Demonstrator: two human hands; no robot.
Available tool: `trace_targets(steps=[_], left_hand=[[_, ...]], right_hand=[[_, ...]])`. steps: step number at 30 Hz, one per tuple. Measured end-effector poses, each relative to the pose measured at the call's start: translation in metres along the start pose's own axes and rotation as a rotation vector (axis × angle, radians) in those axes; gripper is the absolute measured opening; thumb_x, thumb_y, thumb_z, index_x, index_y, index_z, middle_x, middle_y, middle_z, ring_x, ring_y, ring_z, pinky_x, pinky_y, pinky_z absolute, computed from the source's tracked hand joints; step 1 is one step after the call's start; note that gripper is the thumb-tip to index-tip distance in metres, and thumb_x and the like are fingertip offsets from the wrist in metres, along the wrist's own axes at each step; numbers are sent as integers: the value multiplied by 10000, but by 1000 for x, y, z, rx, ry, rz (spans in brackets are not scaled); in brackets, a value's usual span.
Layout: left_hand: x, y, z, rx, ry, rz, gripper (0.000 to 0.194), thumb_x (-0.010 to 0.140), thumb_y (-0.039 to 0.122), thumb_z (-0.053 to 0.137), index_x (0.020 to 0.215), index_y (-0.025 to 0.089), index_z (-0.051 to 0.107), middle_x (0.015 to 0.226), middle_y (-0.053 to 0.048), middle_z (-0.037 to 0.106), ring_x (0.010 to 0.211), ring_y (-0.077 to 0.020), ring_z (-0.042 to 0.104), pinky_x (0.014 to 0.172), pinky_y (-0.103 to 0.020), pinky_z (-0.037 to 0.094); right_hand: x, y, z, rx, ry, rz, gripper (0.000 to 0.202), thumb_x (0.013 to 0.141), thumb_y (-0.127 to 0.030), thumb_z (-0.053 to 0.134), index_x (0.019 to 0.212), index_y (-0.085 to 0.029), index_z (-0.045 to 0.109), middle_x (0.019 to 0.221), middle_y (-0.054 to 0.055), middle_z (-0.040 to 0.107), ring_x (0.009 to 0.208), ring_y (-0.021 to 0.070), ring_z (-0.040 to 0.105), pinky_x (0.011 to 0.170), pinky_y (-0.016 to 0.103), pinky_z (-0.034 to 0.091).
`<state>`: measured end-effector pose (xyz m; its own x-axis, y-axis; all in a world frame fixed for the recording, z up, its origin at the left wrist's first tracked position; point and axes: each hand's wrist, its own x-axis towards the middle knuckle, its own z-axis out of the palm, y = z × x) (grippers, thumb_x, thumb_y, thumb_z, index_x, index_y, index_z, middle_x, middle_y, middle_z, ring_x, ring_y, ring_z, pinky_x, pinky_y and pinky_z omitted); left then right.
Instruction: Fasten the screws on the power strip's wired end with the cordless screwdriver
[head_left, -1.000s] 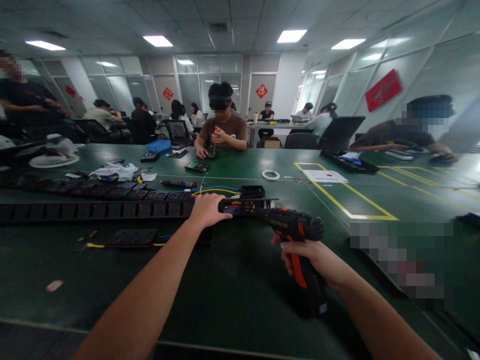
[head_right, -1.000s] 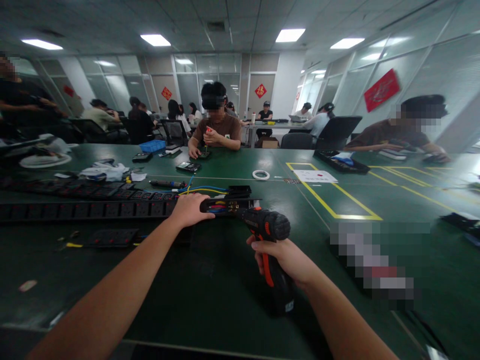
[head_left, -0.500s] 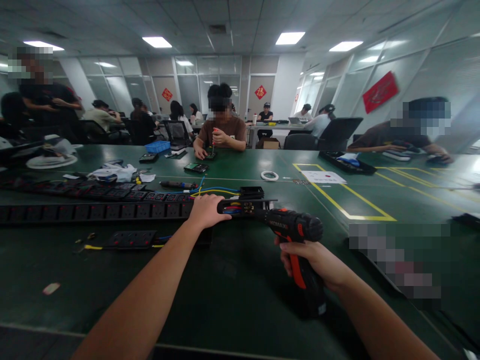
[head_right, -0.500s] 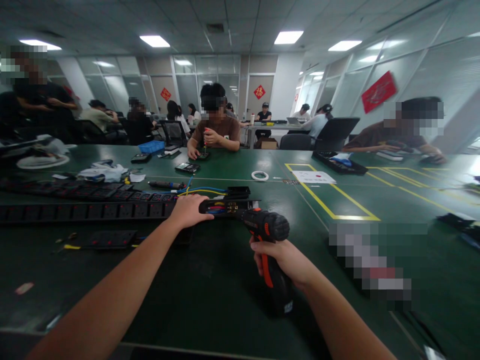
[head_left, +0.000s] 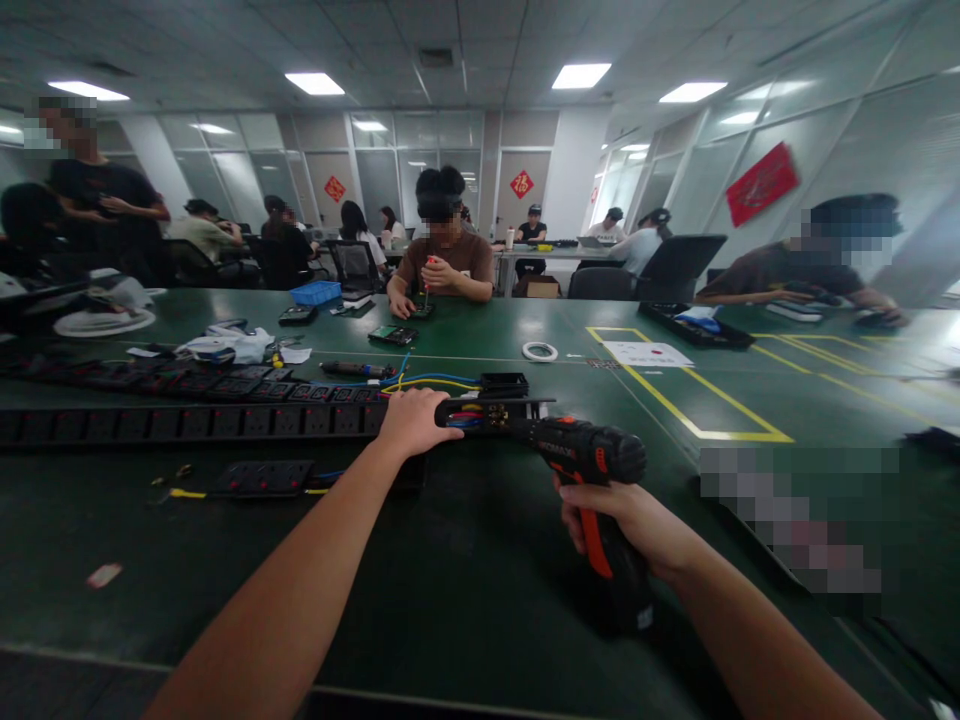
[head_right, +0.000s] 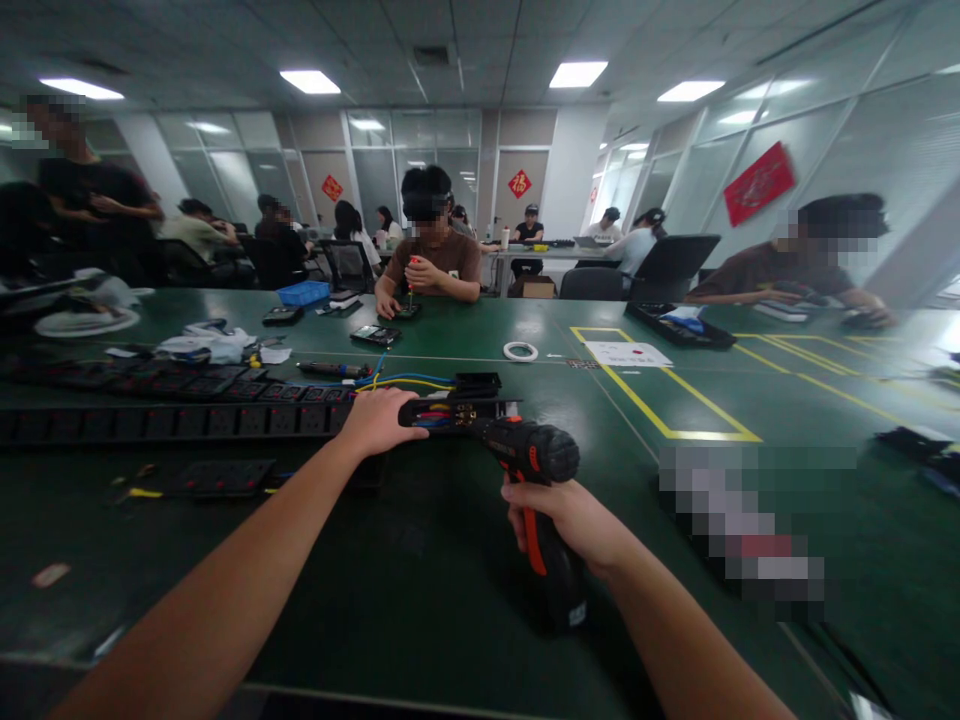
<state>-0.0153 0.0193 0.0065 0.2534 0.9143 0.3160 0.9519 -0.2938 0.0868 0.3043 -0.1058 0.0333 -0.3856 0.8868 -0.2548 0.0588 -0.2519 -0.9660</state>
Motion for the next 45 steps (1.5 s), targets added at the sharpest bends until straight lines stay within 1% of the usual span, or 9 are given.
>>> trace_targets(steps=[6,12,22,29,32,45], left_hand=[[0,0,-1,3,-6,3,706,769,795,665,1266,294,675,1260,-85,708,1171,-356,625,968,-464,432],[0,2,-2,2,-20,-5,702,775,790,662,1276,298,669,1290,-86,700,1183,-347,617,986,-456,425],[0,2,-3,-11,-31,-14,719,767,801,659,1281,299,668,1280,-95,699,1185,-365,614,986,-472,419],[-1,3,-3,0,-14,2,697,774,794,661,1259,294,677,1277,-89,701,1169,-352,621,977,-467,430],[0,2,-2,-1,-10,1,708,769,801,661,1265,297,674,1273,-88,703,1163,-351,625,973,-464,431],[0,0,0,8,-8,-6,716,766,795,669,1289,305,660,1305,-82,698,1187,-347,618,984,-451,425]], right_hand=[[1,1,-2,-9,7,-12,341,777,-426,796,929,-178,617,661,1,673,583,183,638,569,302,522],[-1,-1,0,-16,13,-12,347,773,-433,799,925,-175,623,651,0,668,580,186,632,575,312,520],[-2,-3,2,-26,18,-17,342,763,-433,794,921,-184,620,638,-3,665,571,186,627,570,307,509],[-2,-2,1,-31,23,-21,341,761,-436,791,917,-186,620,635,-3,664,568,187,626,573,306,503],[-2,-3,1,-35,9,-33,339,765,-440,793,914,-189,619,629,-3,661,566,191,622,574,311,502],[-3,-4,2,-28,27,-14,342,755,-444,810,900,-188,637,639,0,656,584,195,623,592,325,509]])
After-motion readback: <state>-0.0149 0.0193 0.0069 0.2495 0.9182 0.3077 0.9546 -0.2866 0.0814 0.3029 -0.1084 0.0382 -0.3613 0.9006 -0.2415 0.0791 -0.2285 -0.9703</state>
